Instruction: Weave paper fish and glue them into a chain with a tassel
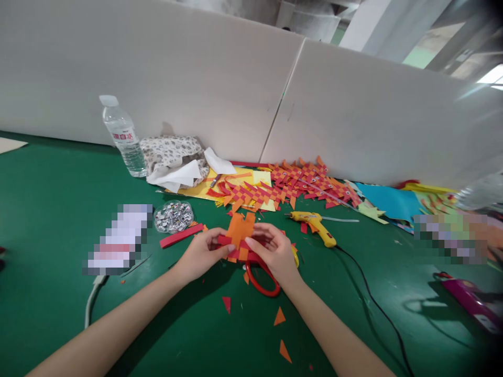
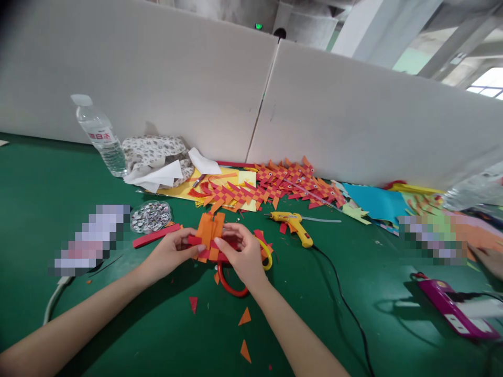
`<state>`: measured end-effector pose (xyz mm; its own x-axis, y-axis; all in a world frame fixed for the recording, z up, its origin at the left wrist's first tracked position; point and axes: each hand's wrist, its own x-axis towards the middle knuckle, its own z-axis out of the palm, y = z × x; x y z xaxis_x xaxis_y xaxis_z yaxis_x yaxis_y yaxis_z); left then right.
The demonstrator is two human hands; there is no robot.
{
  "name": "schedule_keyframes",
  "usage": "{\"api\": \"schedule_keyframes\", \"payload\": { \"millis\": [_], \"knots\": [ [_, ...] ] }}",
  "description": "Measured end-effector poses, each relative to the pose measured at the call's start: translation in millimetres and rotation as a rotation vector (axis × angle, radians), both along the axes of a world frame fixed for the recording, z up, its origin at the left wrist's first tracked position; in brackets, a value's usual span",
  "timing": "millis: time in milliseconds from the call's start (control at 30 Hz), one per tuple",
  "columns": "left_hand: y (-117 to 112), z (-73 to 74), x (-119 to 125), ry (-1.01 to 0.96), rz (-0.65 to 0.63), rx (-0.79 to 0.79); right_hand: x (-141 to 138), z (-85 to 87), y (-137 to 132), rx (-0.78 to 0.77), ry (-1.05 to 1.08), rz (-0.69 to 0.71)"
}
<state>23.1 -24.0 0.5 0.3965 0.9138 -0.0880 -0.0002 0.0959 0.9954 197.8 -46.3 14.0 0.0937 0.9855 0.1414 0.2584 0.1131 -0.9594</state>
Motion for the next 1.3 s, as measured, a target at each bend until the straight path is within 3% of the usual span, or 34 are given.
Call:
{"api": "schedule_keyframes", "payload": {
  "millis": [233,367,500,733,1200,1300],
  "knots": [
    [-1,4.9,0,-0.075,-0.034,-0.056,-5,-1.6,-2,0.029,0.004,0.043],
    [-3,9.3,0,-0.079,0.032,-0.106,-5,-2.5,-2,-0.023,0.044,0.056],
    [-1,8.1,-1,-0.068,0.059,-0.057,-2,-3.6,-1,-0.057,0.041,0.079],
    [3,8.1,-2,-0.216,0.103,-0.13,-5,-4.1,-3,-0.082,0.023,0.125],
    [3,3.1,-6,-0.167,0.159,-0.128,4,4.6,2,-0.139,0.032,0.191],
    [4,2.2,-6,-0.172,0.129,-0.135,5,3.4,3,-0.092,0.075,0.116]
  ]
}}
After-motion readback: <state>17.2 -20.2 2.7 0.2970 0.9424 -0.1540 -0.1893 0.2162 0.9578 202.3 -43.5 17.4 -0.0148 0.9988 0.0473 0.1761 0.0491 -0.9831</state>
